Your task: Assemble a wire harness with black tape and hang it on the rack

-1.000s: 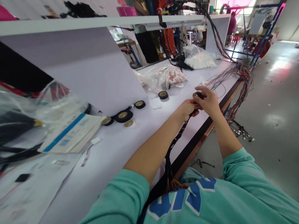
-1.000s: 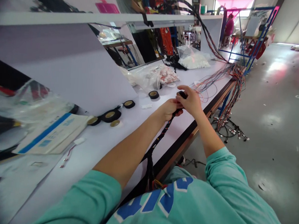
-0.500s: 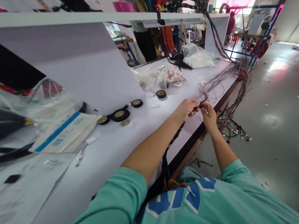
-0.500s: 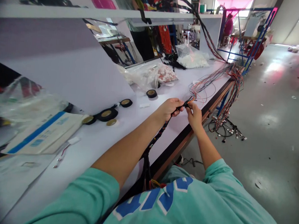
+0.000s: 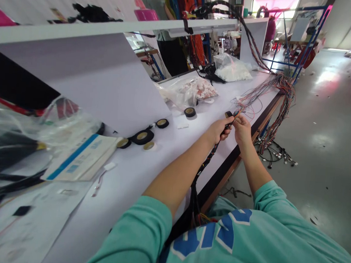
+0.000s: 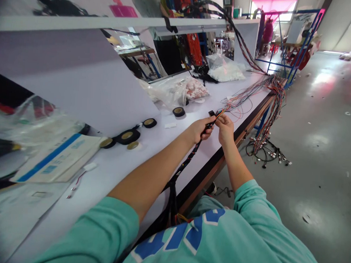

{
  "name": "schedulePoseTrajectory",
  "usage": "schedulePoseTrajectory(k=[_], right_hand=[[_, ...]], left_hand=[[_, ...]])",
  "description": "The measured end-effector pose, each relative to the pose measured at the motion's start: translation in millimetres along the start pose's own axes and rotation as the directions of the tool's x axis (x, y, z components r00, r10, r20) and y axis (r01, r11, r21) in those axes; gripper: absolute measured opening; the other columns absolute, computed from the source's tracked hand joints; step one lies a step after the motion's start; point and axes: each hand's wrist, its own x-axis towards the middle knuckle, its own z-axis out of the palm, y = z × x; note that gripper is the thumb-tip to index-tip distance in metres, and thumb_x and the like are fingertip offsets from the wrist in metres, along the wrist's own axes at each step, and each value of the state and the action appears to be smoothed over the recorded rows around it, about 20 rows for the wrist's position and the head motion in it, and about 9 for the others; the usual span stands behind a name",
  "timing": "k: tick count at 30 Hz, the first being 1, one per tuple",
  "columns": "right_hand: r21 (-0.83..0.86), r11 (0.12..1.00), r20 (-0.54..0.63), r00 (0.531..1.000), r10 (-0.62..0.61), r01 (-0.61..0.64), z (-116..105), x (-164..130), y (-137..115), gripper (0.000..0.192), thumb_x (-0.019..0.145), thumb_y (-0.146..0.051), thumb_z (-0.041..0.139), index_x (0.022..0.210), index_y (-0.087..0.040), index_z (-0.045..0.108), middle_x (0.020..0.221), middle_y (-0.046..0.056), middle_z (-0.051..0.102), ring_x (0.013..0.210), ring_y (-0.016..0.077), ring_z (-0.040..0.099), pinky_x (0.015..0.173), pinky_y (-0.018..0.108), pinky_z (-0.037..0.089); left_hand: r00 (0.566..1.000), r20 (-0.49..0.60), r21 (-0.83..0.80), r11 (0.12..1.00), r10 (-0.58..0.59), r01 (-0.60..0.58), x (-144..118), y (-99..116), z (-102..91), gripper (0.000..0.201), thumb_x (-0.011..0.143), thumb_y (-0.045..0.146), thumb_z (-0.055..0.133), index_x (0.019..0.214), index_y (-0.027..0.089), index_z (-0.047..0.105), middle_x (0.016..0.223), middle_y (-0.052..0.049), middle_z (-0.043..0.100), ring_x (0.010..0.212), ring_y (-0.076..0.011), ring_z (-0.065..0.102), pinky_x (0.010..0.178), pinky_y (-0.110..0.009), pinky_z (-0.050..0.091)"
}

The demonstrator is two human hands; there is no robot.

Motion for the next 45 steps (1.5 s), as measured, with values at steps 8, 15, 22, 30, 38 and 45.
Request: schedulePoseTrajectory(k=[8, 15, 22, 30, 38, 45], right_hand=[[0.000, 1.000, 0.021, 0.999, -0.025, 0.025, 0, 5, 2, 0.022, 0.057, -0.023, 0.065, 0.076, -0.021, 0.054, 0.066, -0.005, 0.058, 0.056, 0.0087, 0.050, 0.049, 0.021, 0.039], [-0.553, 0.829, -0.078, 0.985, -0.152, 0.085, -33, 8, -11, 0.016, 0.071, -0.024, 0.050, 0.081, -0.018, 0.060, 0.084, 0.004, 0.065, 0.079, 0.0150, 0.059, 0.078, 0.033, 0.046], [-0.823, 0.428, 0.284, 0.923, -0.258, 0.373, -11, 7, -43, 0.026, 0.074, -0.031, 0.058, 0.097, -0.019, 0.062, 0.079, 0.003, 0.065, 0.082, 0.0187, 0.058, 0.086, 0.039, 0.043], [-0.179, 0.983, 0.169, 0.985, -0.021, 0.052, -25, 13, -46, 0.021, 0.065, -0.028, 0.067, 0.080, -0.022, 0.054, 0.056, -0.006, 0.054, 0.054, 0.0099, 0.052, 0.060, 0.027, 0.044], [-0.336, 0.942, 0.186, 0.979, 0.080, -0.013, -47, -27, -17, 0.026, 0.070, -0.042, 0.061, 0.082, -0.019, 0.060, 0.058, -0.004, 0.058, 0.055, 0.0100, 0.051, 0.059, 0.026, 0.042], [-0.314, 0.949, 0.218, 0.971, 0.098, -0.025, -28, -2, 13, 0.021, 0.063, -0.028, 0.066, 0.082, -0.019, 0.063, 0.079, -0.001, 0.065, 0.084, 0.0138, 0.058, 0.080, 0.028, 0.046]], left_hand=[[0.989, 0.093, 0.083, 0.991, -0.115, 0.108, 10, 29, -2.8, 0.023, 0.082, 0.019, 0.043, 0.060, 0.014, 0.050, 0.045, -0.004, 0.052, 0.035, -0.0074, 0.044, 0.034, -0.016, 0.033], [0.990, -0.089, 0.094, 0.990, 0.111, -0.102, 12, 11, 5.5, 0.018, 0.079, 0.010, 0.048, 0.061, 0.013, 0.047, 0.046, 0.002, 0.052, 0.030, -0.0026, 0.037, 0.032, -0.017, 0.019], [0.950, -0.127, 0.205, 0.944, 0.286, -0.257, 15, -5, 21.3, 0.015, 0.075, 0.002, 0.048, 0.067, 0.014, 0.052, 0.037, 0.007, 0.043, 0.026, -0.0047, 0.033, 0.033, -0.020, 0.018], [0.971, 0.021, 0.013, 0.971, 0.239, -0.239, 17, -19, 4.3, 0.014, 0.083, 0.001, 0.043, 0.081, 0.014, 0.047, 0.049, 0.007, 0.051, 0.030, -0.0011, 0.034, 0.035, -0.015, 0.017], [0.975, 0.075, -0.021, 0.978, 0.208, -0.207, 22, -21, -6.6, 0.018, 0.084, 0.004, 0.037, 0.078, 0.013, 0.052, 0.048, 0.006, 0.047, 0.030, -0.0014, 0.031, 0.035, -0.016, 0.015], [0.861, -0.114, 0.660, 0.686, 0.495, -0.307, 20, -23, 2.5, 0.010, 0.081, 0.022, 0.056, 0.090, 0.018, 0.055, 0.073, 0.000, 0.062, 0.063, -0.0116, 0.057, 0.057, -0.021, 0.038]])
